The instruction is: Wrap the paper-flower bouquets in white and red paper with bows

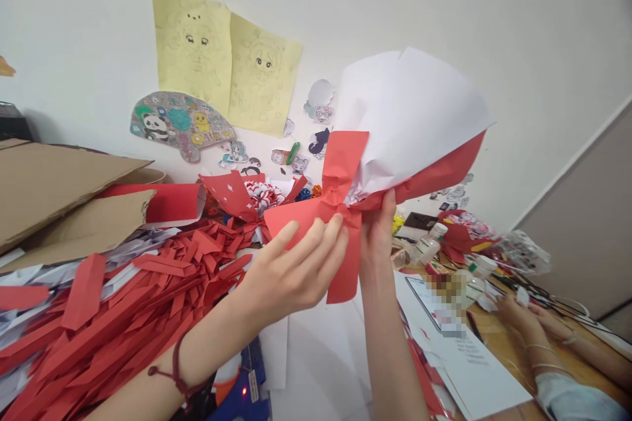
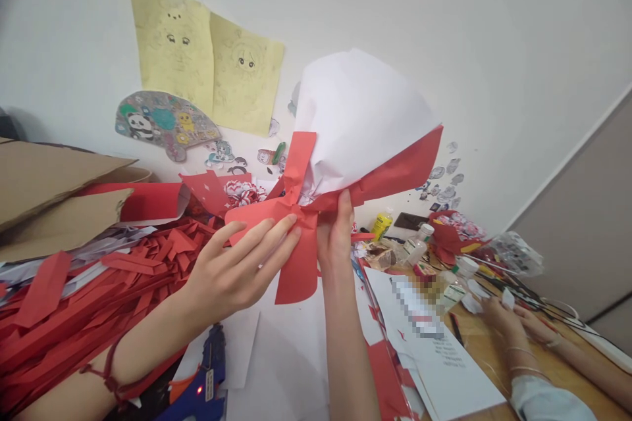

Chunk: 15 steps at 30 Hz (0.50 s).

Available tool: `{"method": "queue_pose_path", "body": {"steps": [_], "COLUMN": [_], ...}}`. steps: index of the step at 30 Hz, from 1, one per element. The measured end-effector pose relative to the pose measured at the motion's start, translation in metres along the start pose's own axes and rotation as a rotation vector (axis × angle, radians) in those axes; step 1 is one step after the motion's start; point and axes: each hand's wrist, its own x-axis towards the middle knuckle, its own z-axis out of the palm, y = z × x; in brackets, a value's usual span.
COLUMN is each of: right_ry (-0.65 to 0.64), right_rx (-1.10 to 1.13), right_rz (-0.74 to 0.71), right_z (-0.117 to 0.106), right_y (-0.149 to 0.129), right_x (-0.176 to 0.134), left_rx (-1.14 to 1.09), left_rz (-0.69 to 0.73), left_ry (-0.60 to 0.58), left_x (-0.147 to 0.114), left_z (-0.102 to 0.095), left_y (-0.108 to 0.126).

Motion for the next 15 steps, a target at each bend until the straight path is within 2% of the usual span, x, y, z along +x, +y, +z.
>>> {"method": "queue_pose_path", "body": {"steps": [15], "right_ry": [-0.086], "right_rx": [0.167], "right_rz": [0.101], "right_z": [-0.0054], "right_y": [0.0047], "right_x": [0.0026], "left_rx": [0.036], "left_rz": [0.033], "left_ry": [-0.011], "left_x": [-0.0004], "left_z": [-0.0020], "left_y": [0.0007]}}
